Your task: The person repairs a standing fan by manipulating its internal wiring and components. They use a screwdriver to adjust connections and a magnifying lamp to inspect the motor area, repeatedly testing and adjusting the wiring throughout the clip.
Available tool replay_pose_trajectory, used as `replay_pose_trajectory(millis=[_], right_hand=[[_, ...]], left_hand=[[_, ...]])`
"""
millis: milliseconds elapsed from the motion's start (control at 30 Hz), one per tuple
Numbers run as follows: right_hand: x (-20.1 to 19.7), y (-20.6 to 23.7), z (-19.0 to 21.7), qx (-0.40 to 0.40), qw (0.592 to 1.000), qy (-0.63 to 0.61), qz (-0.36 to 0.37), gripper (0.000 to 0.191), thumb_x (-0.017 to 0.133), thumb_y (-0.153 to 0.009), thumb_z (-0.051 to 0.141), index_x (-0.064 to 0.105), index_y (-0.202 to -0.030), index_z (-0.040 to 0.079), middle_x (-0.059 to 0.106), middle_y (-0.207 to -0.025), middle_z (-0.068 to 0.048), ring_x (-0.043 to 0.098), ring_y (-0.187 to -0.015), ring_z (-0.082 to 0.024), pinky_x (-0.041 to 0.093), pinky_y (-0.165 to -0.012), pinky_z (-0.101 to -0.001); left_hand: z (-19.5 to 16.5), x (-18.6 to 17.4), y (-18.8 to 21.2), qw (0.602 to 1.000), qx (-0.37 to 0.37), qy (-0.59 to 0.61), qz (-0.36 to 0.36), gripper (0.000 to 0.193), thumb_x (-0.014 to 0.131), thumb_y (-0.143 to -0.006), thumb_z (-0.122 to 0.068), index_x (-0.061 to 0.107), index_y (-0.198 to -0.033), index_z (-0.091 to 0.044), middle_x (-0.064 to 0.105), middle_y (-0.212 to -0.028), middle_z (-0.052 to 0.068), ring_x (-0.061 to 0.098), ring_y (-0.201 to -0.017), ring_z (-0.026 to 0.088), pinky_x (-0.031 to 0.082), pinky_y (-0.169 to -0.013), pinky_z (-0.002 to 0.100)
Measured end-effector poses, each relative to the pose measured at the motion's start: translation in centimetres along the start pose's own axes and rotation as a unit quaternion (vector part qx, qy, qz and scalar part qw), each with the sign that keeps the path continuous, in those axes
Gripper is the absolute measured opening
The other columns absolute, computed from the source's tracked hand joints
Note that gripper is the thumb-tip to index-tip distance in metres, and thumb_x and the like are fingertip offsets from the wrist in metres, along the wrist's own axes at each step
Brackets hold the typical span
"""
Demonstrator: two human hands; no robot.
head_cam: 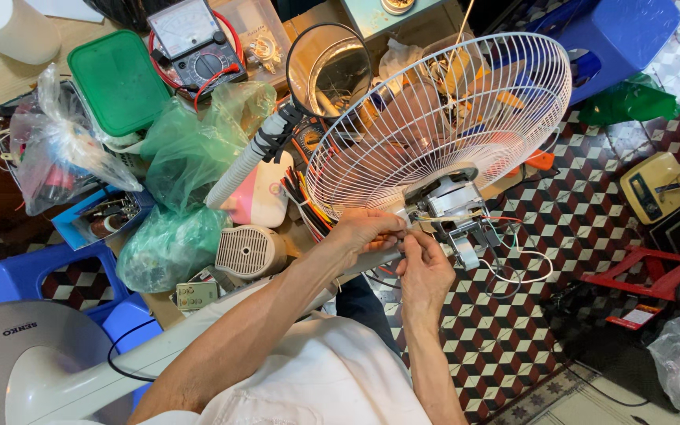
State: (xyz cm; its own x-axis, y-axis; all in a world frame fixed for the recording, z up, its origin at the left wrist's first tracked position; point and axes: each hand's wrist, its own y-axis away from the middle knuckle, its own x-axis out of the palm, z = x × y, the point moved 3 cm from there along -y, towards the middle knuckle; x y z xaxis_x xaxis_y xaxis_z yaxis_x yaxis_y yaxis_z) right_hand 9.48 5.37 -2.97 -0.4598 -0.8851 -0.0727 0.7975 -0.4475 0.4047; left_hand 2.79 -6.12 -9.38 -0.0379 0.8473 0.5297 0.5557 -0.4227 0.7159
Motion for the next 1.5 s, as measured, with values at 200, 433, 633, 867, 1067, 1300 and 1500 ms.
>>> replay_pose_trajectory(millis=[200, 433, 633, 867, 1067, 1300, 1500], right_hand=[[0.4, 1.2, 1.5, -0.092, 0.989, 0.120, 0.001, 0.019, 0.068, -0.097, 0.011, 0.072, -0.111, -0.002, 0.067, -0.078, -0.001, 0.053, -0.059, -0.004, 0.043, -0.051, -0.0202], [1.0, 1.6, 3.9, -0.130, 0.963, 0.234, -0.023, 0.017, 0.068, -0.097, 0.014, 0.073, -0.104, -0.001, 0.067, -0.071, -0.003, 0.056, -0.058, -0.006, 0.046, -0.051, -0.0247], [1.1, 1.2, 3.7, -0.212, 0.914, 0.346, -0.010, 0.019, 0.063, -0.100, 0.016, 0.069, -0.104, -0.002, 0.071, -0.082, -0.015, 0.066, -0.068, -0.024, 0.051, -0.062, -0.0377], [1.0, 0.6, 2.3, -0.277, 0.884, 0.376, -0.014, 0.021, 0.061, -0.102, 0.015, 0.064, -0.109, -0.004, 0.071, -0.098, -0.022, 0.069, -0.089, -0.038, 0.054, -0.077, -0.0463], [0.9, 0.5, 1.7, -0.210, 0.912, 0.353, -0.003, 0.021, 0.060, -0.101, 0.018, 0.064, -0.107, -0.002, 0.072, -0.095, -0.017, 0.072, -0.081, -0.029, 0.057, -0.069, -0.0405], [1.2, 1.1, 1.2, -0.186, 0.918, 0.351, 0.002, 0.022, 0.062, -0.100, 0.019, 0.063, -0.105, -0.002, 0.071, -0.088, -0.014, 0.068, -0.070, -0.021, 0.055, -0.063, -0.0355], [0.5, 1.4, 0.9, -0.152, 0.937, 0.315, -0.012, 0.022, 0.062, -0.101, 0.018, 0.063, -0.105, -0.003, 0.069, -0.080, -0.010, 0.063, -0.064, -0.017, 0.053, -0.059, -0.0332]], left_hand=[[0.3, -0.1, 0.1, 1.000, -0.015, 0.015, -0.005, 0.011, 0.077, -0.085, -0.010, 0.074, -0.090, -0.001, 0.072, -0.078, 0.006, 0.066, -0.061, 0.009, 0.056, -0.058, 0.020], [0.6, 0.3, -0.1, 0.999, 0.025, 0.026, 0.001, 0.011, 0.079, -0.083, -0.007, 0.071, -0.083, 0.000, 0.067, -0.071, 0.004, 0.061, -0.057, 0.010, 0.049, -0.052, 0.021], [0.1, 0.4, 0.3, 0.999, 0.045, 0.005, -0.010, 0.009, 0.078, -0.082, -0.008, 0.073, -0.079, -0.001, 0.066, -0.068, 0.002, 0.060, -0.056, 0.008, 0.049, -0.052, 0.020], [0.7, 0.6, 1.0, 1.000, 0.000, 0.025, -0.010, 0.013, 0.077, -0.086, -0.015, 0.074, -0.083, -0.003, 0.069, -0.073, 0.003, 0.061, -0.057, 0.008, 0.051, -0.054, 0.020], [1.5, 0.4, 1.3, 0.999, 0.035, 0.019, -0.014, 0.017, 0.077, -0.088, -0.019, 0.075, -0.087, -0.002, 0.069, -0.075, 0.002, 0.061, -0.058, 0.007, 0.049, -0.053, 0.019], [1.4, 0.6, 0.9, 0.997, 0.055, 0.003, -0.046, 0.021, 0.075, -0.090, -0.021, 0.075, -0.086, 0.000, 0.071, -0.076, 0.005, 0.064, -0.060, 0.008, 0.054, -0.055, 0.022], [1.3, 1.4, 1.4, 0.989, 0.136, -0.020, -0.053, 0.025, 0.076, -0.087, -0.017, 0.072, -0.072, 0.002, 0.066, -0.065, 0.004, 0.057, -0.054, 0.008, 0.045, -0.048, 0.024]])
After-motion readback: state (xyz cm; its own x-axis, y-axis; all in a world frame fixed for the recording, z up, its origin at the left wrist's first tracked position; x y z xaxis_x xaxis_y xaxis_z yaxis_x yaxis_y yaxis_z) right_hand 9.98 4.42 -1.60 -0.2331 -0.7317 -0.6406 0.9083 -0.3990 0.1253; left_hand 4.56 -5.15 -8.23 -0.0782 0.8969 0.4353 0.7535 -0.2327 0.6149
